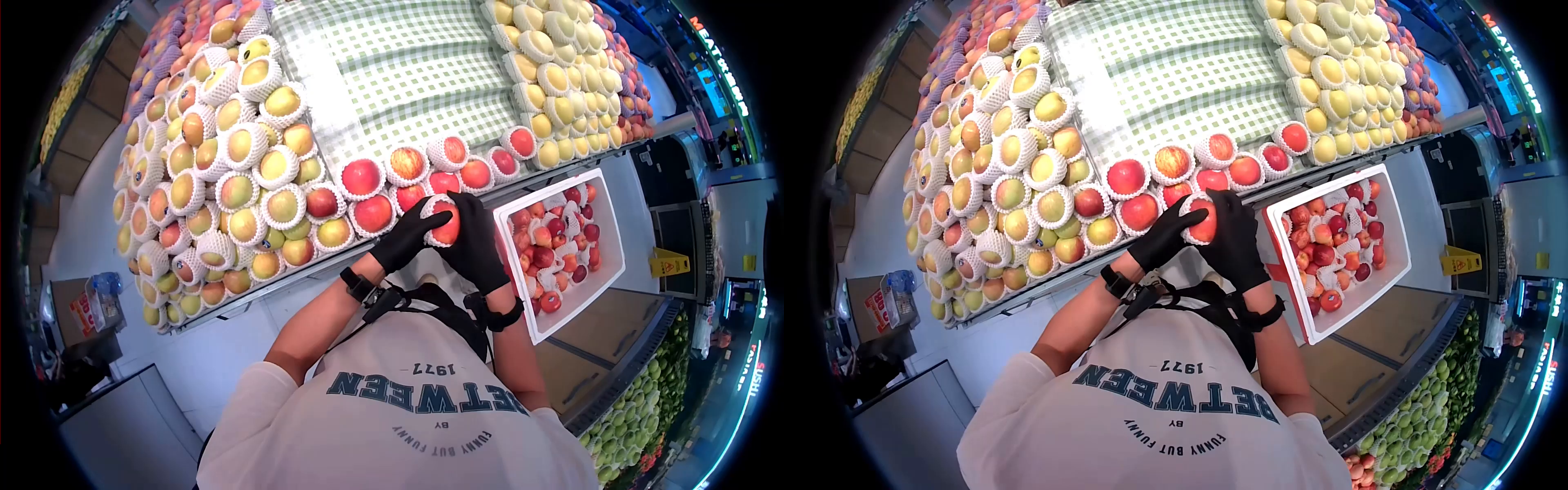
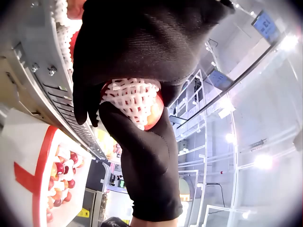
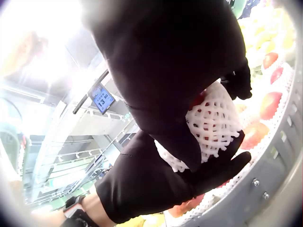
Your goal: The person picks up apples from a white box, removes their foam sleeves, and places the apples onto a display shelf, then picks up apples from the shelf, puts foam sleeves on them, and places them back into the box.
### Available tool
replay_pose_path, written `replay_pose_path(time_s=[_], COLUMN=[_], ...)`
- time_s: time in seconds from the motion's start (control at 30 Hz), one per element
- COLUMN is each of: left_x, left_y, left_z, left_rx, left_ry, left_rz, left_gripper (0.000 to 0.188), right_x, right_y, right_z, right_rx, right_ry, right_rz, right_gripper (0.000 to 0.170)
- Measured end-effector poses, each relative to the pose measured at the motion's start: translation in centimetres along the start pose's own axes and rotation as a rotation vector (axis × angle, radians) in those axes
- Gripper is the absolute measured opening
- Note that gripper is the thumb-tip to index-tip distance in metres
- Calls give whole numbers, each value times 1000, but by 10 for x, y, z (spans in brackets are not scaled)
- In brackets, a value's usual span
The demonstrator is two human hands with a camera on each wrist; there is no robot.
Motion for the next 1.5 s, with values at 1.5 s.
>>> replay_pose_path(time_s=[1.5], left_x=[-28], left_y=[-138], left_z=[-44], left_rx=[309], left_ry=[-1779], left_rz=[-323], left_gripper=[65], right_x=[-92], right_y=[-112], right_z=[-155], right_rx=[-107], right_ry=[-246], right_rz=[-82], right_gripper=[77])
Point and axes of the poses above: each hand's wrist, its own y-axis away from the middle knuckle, its own x-axis out of the palm, z = x × y, the point moved 8 cm from there along -y, towards the middle knuckle, and after that the axes turned 6 degrees about x, right-handed, at the moved point
